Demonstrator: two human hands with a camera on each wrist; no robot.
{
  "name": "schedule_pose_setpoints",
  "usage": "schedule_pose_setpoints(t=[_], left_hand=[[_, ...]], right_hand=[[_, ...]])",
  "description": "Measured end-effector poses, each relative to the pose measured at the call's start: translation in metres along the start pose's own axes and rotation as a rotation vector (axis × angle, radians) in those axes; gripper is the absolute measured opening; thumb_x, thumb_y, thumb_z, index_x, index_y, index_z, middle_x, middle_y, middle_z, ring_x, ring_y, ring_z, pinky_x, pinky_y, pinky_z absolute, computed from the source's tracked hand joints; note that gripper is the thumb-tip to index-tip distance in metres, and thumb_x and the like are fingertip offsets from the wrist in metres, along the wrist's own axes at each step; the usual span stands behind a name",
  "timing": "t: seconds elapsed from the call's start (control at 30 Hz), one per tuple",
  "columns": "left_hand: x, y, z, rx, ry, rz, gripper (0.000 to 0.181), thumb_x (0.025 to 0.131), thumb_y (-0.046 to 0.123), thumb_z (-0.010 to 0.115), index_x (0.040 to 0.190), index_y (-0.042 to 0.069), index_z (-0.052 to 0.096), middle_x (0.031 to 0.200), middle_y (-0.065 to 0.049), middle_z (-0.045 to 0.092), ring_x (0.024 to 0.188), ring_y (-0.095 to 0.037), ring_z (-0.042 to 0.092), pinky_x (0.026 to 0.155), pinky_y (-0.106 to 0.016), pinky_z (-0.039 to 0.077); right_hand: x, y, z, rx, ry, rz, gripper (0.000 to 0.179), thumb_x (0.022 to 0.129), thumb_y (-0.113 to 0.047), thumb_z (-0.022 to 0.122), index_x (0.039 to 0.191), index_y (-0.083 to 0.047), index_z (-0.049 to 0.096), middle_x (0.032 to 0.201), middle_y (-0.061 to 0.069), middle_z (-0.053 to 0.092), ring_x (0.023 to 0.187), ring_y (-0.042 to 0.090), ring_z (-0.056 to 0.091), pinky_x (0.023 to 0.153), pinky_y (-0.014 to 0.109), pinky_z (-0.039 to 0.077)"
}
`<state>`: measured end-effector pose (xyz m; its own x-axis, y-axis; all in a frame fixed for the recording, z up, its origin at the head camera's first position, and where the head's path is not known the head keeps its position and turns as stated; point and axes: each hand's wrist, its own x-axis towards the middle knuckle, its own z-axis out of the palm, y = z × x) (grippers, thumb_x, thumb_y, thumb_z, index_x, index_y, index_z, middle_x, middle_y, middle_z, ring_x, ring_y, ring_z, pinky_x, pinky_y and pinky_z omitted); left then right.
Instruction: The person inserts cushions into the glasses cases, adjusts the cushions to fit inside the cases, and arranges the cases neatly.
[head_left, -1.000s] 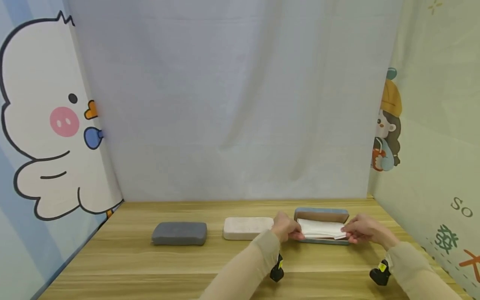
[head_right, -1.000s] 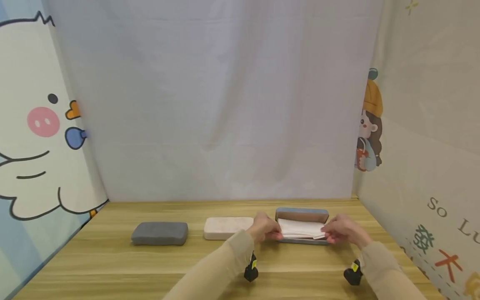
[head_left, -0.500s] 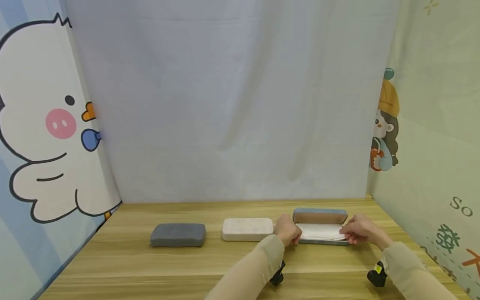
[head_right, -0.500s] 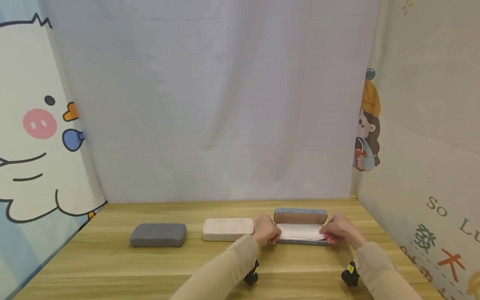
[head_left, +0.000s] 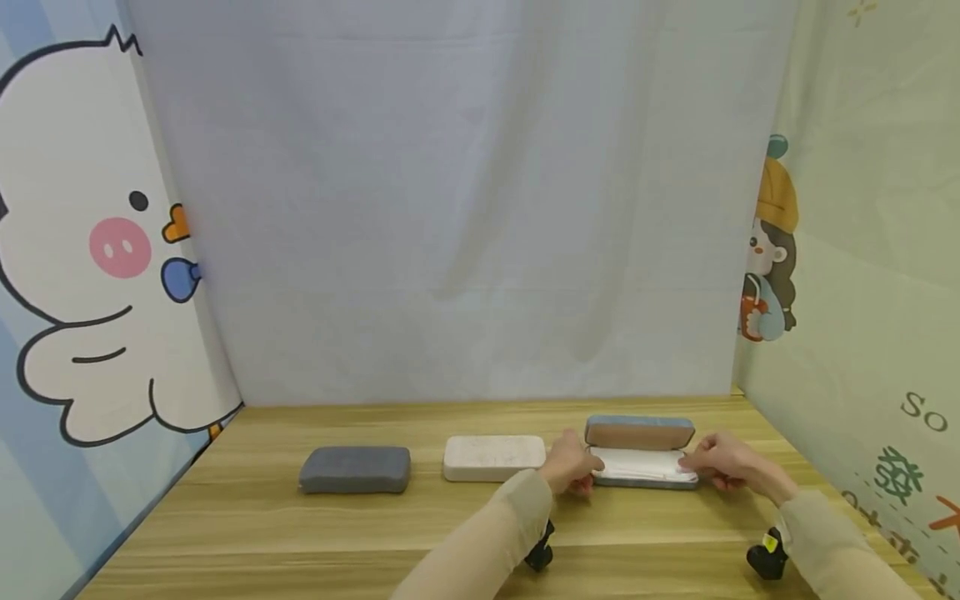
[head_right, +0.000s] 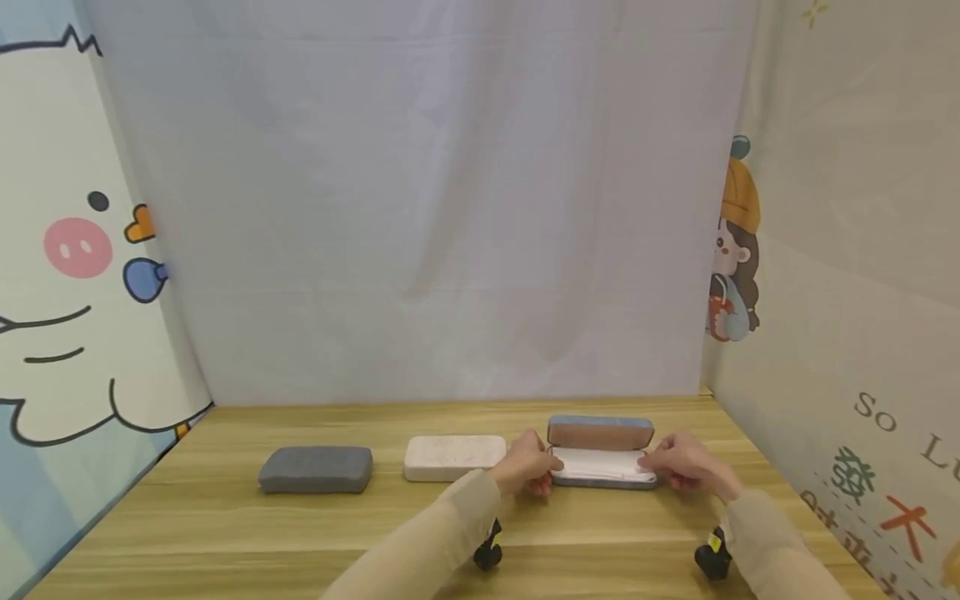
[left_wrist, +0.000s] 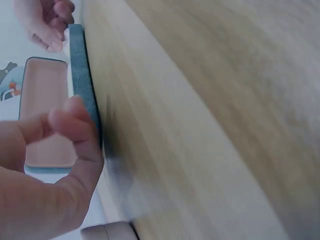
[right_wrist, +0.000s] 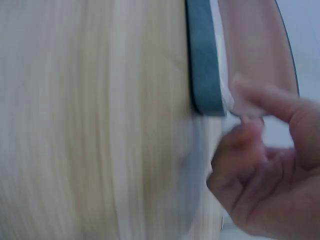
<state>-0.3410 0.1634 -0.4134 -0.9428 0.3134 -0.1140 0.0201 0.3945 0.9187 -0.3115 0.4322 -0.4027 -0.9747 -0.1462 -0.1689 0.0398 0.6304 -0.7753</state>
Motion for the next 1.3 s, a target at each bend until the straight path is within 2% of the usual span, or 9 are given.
schedule_pose_setpoints(t=[0.03, 0.1, 0.17, 0.23, 0.37, 0.47, 0.7, 1.03, 1.3], left_hand=[[-0.001, 0.000, -0.003, -0.044, -0.043, -0.014, 0.013, 0.083, -0.002, 0.067, 0.088, -0.004, 0.054, 0.045, -0.004, 0.046, 0.033, -0.012, 0.045, 0.032, -0.021, 0.045], [-0.002, -0.001, -0.007, -0.104, -0.120, -0.032, 0.042, 0.082, -0.004, 0.069, 0.116, -0.005, 0.045, 0.051, -0.005, 0.048, 0.036, -0.014, 0.048, 0.038, -0.023, 0.051], [-0.002, -0.002, -0.010, -0.139, -0.185, -0.042, 0.074, 0.080, -0.009, 0.069, 0.139, -0.002, 0.025, 0.055, -0.007, 0.051, 0.039, -0.015, 0.050, 0.040, -0.024, 0.053], [0.000, -0.004, -0.010, -0.143, -0.208, -0.043, 0.096, 0.076, -0.015, 0.069, 0.150, 0.003, 0.011, 0.057, -0.009, 0.053, 0.039, -0.015, 0.051, 0.040, -0.023, 0.053], [0.002, -0.006, -0.006, -0.122, -0.177, -0.030, 0.106, 0.071, -0.023, 0.068, 0.153, 0.013, 0.011, 0.060, -0.013, 0.056, 0.039, -0.014, 0.051, 0.037, -0.020, 0.049], [0.003, -0.009, -0.004, -0.128, -0.151, -0.009, 0.103, 0.070, -0.025, 0.068, 0.151, 0.015, 0.019, 0.063, -0.015, 0.057, 0.038, -0.013, 0.050, 0.035, -0.019, 0.047], [0.002, -0.011, -0.001, -0.173, -0.137, 0.016, 0.094, 0.067, -0.026, 0.069, 0.143, 0.014, 0.030, 0.064, -0.018, 0.060, 0.037, -0.013, 0.052, 0.036, -0.020, 0.049], [0.006, -0.012, 0.001, -0.272, -0.140, -0.075, 0.097, 0.069, -0.026, 0.069, 0.146, 0.021, 0.031, 0.072, -0.021, 0.063, 0.040, -0.015, 0.056, 0.043, -0.024, 0.055], [0.006, -0.012, 0.002, -0.301, -0.130, -0.087, 0.096, 0.069, -0.026, 0.069, 0.145, 0.021, 0.032, 0.075, -0.023, 0.063, 0.040, -0.016, 0.057, 0.043, -0.025, 0.056]], right_hand=[[-0.001, 0.002, -0.003, 0.017, -0.030, -0.012, 0.028, 0.091, -0.024, 0.065, 0.076, -0.005, 0.051, 0.051, -0.007, 0.044, 0.042, 0.004, 0.039, 0.041, 0.015, 0.033], [-0.003, 0.006, -0.009, 0.049, -0.096, -0.047, 0.035, 0.093, -0.024, 0.063, 0.103, 0.007, 0.051, 0.059, -0.003, 0.049, 0.045, 0.005, 0.043, 0.043, 0.016, 0.038], [-0.004, 0.011, -0.012, 0.074, -0.155, -0.064, 0.060, 0.093, -0.023, 0.064, 0.131, 0.011, 0.033, 0.066, 0.000, 0.053, 0.049, 0.006, 0.045, 0.045, 0.018, 0.041], [-0.004, 0.015, -0.014, 0.082, -0.198, -0.080, 0.082, 0.092, -0.021, 0.066, 0.146, 0.008, 0.011, 0.069, 0.001, 0.054, 0.050, 0.007, 0.045, 0.045, 0.019, 0.042], [-0.001, 0.020, -0.011, 0.079, -0.240, -0.113, 0.108, 0.088, -0.016, 0.070, 0.149, 0.002, -0.018, 0.069, -0.003, 0.050, 0.047, 0.005, 0.041, 0.044, 0.018, 0.041], [0.003, 0.019, -0.006, 0.071, -0.234, -0.151, 0.117, 0.085, -0.014, 0.073, 0.146, 0.003, -0.025, 0.069, -0.003, 0.047, 0.045, 0.004, 0.039, 0.041, 0.016, 0.039], [0.006, 0.020, -0.003, 0.086, -0.181, -0.136, 0.119, 0.083, -0.011, 0.075, 0.147, 0.001, -0.024, 0.066, -0.002, 0.048, 0.043, 0.004, 0.040, 0.040, 0.017, 0.039], [0.009, 0.030, -0.008, 0.194, -0.215, -0.133, 0.116, 0.083, -0.009, 0.074, 0.149, -0.001, -0.021, 0.065, -0.006, 0.047, 0.044, 0.001, 0.040, 0.041, 0.014, 0.038], [0.013, 0.034, -0.009, 0.237, -0.253, -0.156, 0.111, 0.085, -0.007, 0.071, 0.148, 0.001, -0.021, 0.063, -0.008, 0.047, 0.044, 0.000, 0.040, 0.042, 0.013, 0.038]])
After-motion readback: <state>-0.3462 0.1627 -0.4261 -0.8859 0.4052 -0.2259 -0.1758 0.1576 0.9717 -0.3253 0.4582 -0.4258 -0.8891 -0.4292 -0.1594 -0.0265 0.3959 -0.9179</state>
